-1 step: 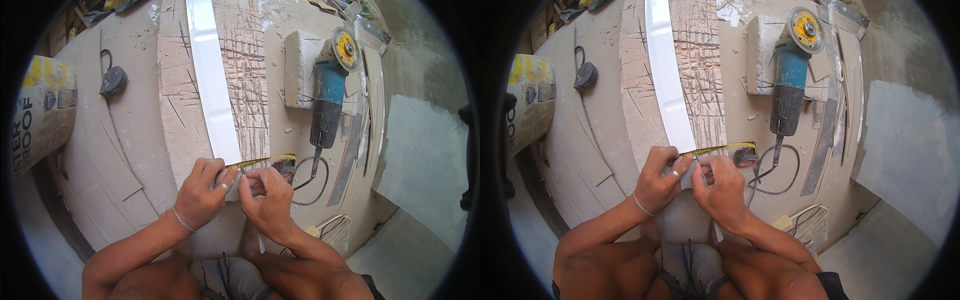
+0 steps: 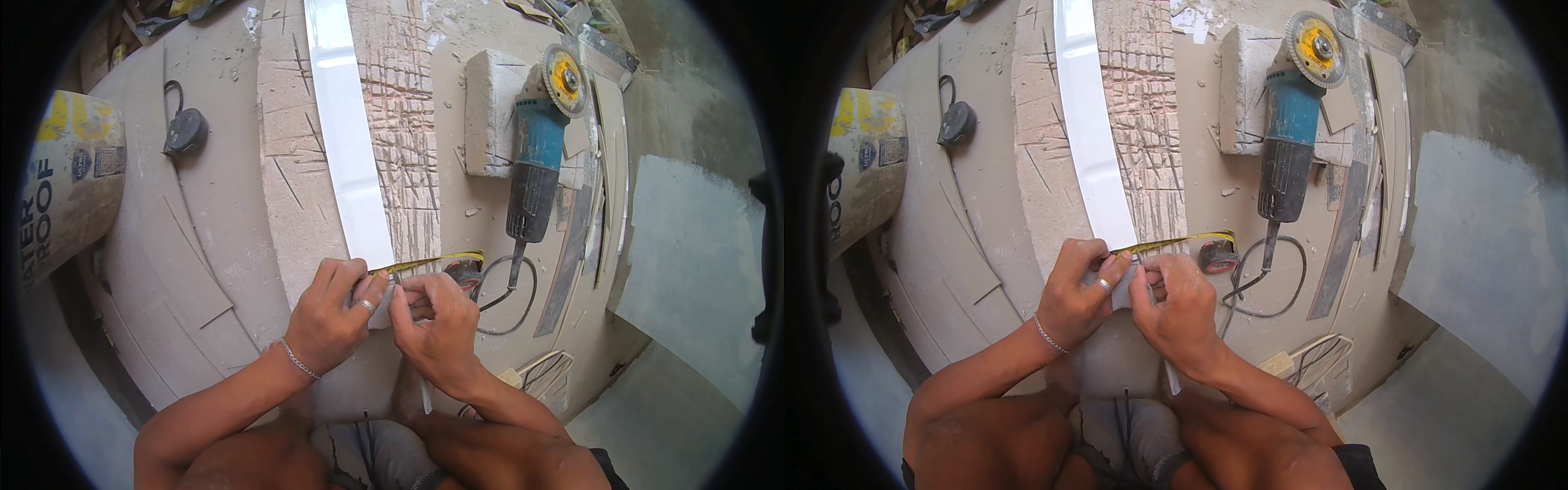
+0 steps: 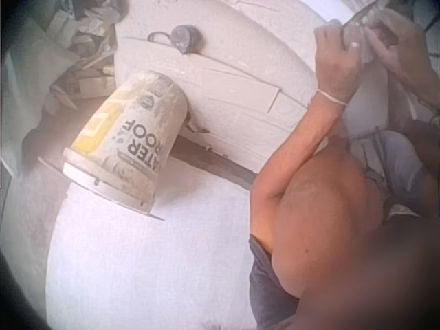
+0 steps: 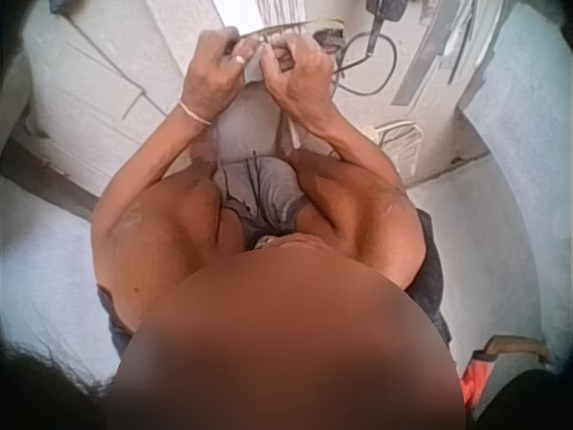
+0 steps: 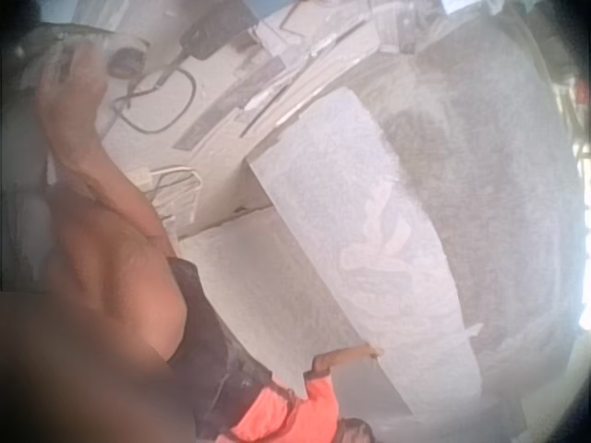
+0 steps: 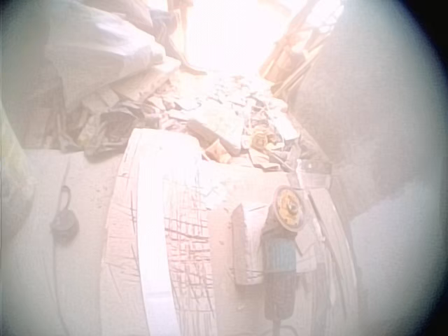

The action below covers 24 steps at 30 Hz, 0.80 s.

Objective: The person measures a rectangular tile with a tape measure and marks it with a pen. They then use an angle grinder to cut the tile along the marked line. The person also handles a smaller tile piece and aligns it with the larger tile.

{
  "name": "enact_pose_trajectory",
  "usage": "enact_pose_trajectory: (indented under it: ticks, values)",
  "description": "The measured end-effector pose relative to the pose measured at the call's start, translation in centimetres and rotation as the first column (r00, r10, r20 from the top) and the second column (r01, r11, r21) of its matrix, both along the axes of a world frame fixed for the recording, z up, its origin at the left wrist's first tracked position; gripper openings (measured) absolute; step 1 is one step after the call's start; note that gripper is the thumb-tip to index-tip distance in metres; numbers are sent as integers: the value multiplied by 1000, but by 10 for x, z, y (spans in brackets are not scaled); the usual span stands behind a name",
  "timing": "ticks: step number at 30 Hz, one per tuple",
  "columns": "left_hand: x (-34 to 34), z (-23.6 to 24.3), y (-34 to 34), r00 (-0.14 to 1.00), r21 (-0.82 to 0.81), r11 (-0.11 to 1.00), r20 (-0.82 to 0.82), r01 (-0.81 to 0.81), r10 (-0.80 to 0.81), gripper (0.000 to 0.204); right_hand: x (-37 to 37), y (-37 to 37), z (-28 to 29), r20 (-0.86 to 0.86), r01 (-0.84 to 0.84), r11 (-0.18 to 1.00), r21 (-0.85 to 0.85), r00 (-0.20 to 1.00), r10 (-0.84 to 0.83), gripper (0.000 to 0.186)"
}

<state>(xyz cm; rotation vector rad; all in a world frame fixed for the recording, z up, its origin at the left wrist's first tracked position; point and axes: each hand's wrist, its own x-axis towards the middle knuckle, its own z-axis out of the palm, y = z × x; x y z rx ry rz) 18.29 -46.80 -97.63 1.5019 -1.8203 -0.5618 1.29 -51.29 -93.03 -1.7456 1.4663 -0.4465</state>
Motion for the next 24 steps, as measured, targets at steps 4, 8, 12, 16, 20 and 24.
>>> enact_pose_trajectory:
  ticks: [4, 8, 12, 16, 20, 24]
  values:
    - [0, 0, -1, 1000, 0, 1000, 2, -1, 1, 35, 1, -1, -1, -12, -12, 1000, -22, 1000, 12, 10]
    - [0, -3, -3, 1000, 10, 1000, 6, -5, 5, 36, 2, -5, -6, -6, -25, 999, -44, 1000, 25, 10]
    - [1, -3, -3, 1000, 20, 1000, 9, -3, 3, 39, 3, -4, -8, 3, -27, 997, -66, 1000, 27, 10]
    - [0, -3, -3, 1000, 11, 1000, -3, -9, 9, 35, 5, -5, -8, 7, -40, 997, -63, 999, 41, 10]
    - [1, -2, -4, 1000, 0, 1000, -10, -8, 8, 36, 6, -8, -7, -51, -88, 990, -108, 995, 83, 11]
    - [0, -2, -4, 1000, -8, 1000, -9, -19, 19, 37, 6, -2, -10, -27, -58, 993, -102, 998, 56, 11]
